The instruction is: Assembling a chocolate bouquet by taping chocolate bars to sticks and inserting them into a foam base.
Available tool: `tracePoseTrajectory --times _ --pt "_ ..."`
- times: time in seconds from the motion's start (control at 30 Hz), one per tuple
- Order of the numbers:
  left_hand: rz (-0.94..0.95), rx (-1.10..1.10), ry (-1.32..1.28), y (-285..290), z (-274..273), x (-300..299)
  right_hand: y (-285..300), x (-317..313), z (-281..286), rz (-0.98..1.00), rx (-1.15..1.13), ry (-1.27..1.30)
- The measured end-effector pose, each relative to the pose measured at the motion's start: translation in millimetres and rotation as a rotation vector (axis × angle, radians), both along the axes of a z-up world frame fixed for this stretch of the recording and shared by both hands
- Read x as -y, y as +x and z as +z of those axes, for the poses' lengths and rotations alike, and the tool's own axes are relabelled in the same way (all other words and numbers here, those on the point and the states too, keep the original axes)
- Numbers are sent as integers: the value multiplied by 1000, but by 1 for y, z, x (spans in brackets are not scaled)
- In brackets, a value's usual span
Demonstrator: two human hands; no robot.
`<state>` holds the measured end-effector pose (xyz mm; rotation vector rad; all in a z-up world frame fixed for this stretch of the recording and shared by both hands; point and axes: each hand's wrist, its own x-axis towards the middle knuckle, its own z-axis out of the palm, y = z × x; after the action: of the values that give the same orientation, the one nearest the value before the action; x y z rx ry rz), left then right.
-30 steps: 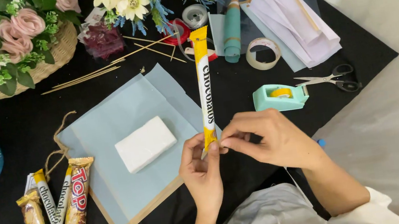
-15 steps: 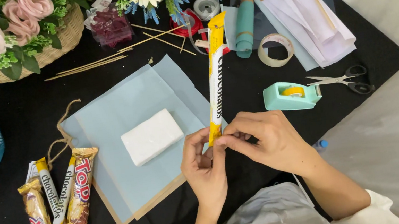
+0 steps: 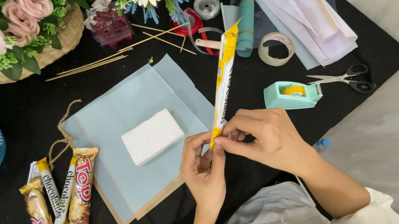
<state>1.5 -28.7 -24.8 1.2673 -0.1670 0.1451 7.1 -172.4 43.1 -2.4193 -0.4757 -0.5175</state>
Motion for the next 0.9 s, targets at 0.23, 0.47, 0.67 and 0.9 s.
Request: tracePoseTrajectory --times 0.23,0.47,0.67,0.9 --pt "66 54 4 0 0 0 -2 -8 0 -96 43 -79" --pt "65 41 -34 -3 5 -6 -6 -12 4 17 32 27" --pt "233 93 142 1 6 -8 -13 -19 14 72 -38 63" --pt "251 56 173 -1 8 -8 -19 -15 27 83 -30 -110"
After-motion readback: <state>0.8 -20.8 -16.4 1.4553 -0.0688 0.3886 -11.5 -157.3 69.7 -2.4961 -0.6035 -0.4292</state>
